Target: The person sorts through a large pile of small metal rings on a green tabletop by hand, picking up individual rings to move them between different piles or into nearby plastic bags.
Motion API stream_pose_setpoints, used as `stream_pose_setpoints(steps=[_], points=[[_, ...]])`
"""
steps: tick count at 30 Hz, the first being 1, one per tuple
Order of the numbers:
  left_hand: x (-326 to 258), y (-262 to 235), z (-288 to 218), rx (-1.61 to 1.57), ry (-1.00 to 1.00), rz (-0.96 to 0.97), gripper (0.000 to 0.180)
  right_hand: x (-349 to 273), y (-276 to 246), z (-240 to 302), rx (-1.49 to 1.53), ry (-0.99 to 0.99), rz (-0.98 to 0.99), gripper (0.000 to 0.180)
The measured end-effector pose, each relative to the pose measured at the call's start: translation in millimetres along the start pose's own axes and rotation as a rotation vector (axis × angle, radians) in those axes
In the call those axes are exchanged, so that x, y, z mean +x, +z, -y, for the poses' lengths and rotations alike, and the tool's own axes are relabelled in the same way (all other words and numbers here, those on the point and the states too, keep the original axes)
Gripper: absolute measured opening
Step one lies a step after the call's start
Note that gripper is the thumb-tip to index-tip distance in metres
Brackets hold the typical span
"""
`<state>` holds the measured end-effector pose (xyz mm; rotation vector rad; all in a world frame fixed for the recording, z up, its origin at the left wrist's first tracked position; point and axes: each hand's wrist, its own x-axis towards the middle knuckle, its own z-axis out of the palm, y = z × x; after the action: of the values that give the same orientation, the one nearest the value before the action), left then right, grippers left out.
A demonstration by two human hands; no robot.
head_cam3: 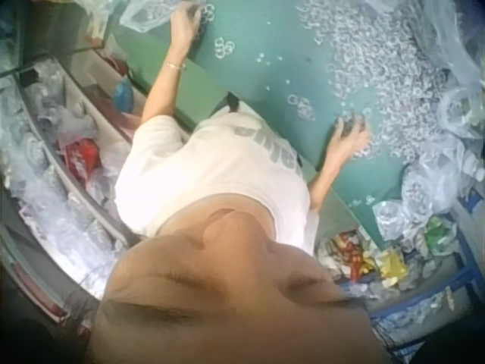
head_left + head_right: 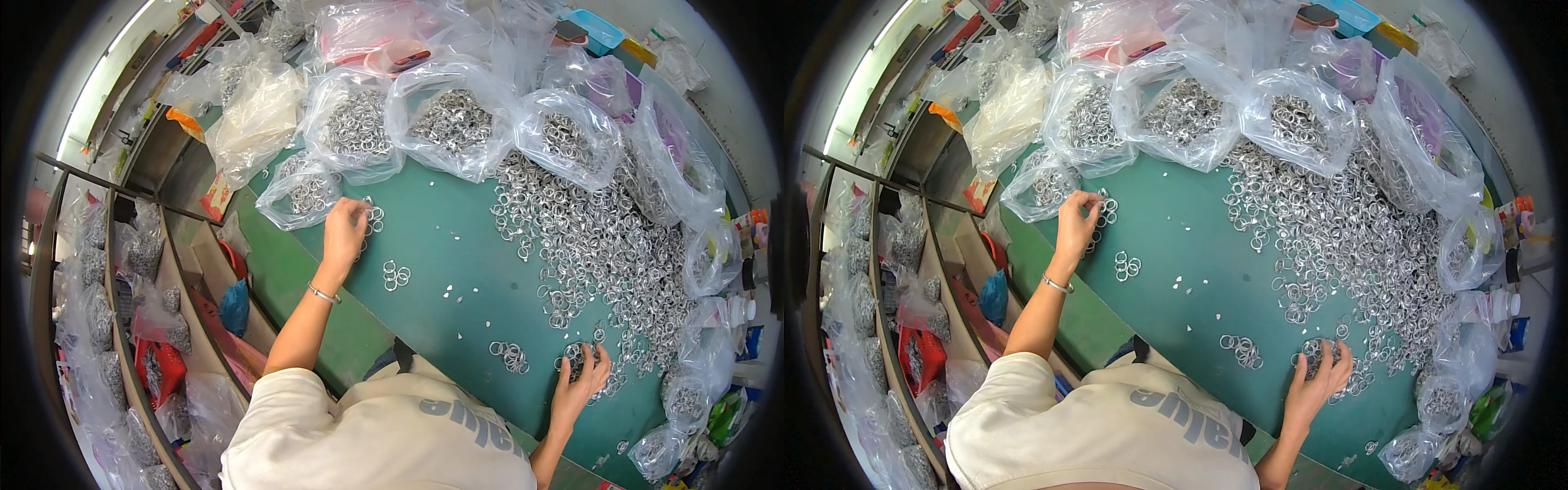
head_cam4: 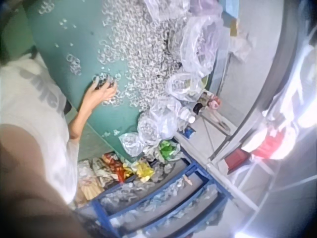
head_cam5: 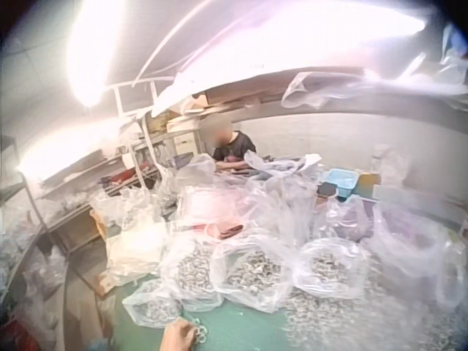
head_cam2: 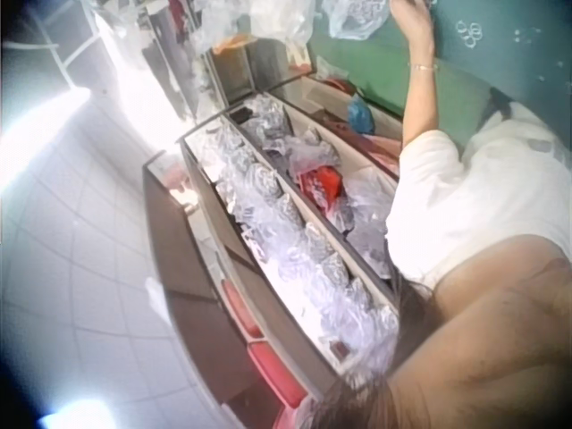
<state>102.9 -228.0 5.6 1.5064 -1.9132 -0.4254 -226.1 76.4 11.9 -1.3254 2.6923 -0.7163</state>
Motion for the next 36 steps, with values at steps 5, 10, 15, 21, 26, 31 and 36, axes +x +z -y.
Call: stream_pose_setpoints(steps=[5, 10, 15, 21, 26, 31, 36], points=[[2, -11, 2, -0.091, -0.026, 0.049, 0.01, -2, -1, -4, -0.021, 0.004, -0.026, 0.039], [-17, -35, -11, -0.13, -0.123, 0.213, 0.011, -2, 2, -7, -0.083, 0.005, -0.04, 0.036], [-32, -36, -7, -0.087, -0.074, 0.165, 0.012, -1, 2, -5, -0.126, -0.012, -0.048, 0.034], [-53, -23, -21, -0.171, -0.053, 0.365, 0.011, 0, 2, -3, -0.173, -0.019, -0.053, 0.033], [-54, -14, -29, -0.118, 0.083, 0.442, 0.024, -2, 1, -17, -0.09, -0.01, -0.125, 0.039], [-67, -12, -65, -0.103, 0.088, 0.327, 0.028, 1, -22, -44, -0.091, 0.012, -0.119, 0.058], [-85, 39, -134, -0.3, 0.413, 0.576, 0.034, -1, -25, -20, -0.122, -0.083, 0.127, 0.079]])
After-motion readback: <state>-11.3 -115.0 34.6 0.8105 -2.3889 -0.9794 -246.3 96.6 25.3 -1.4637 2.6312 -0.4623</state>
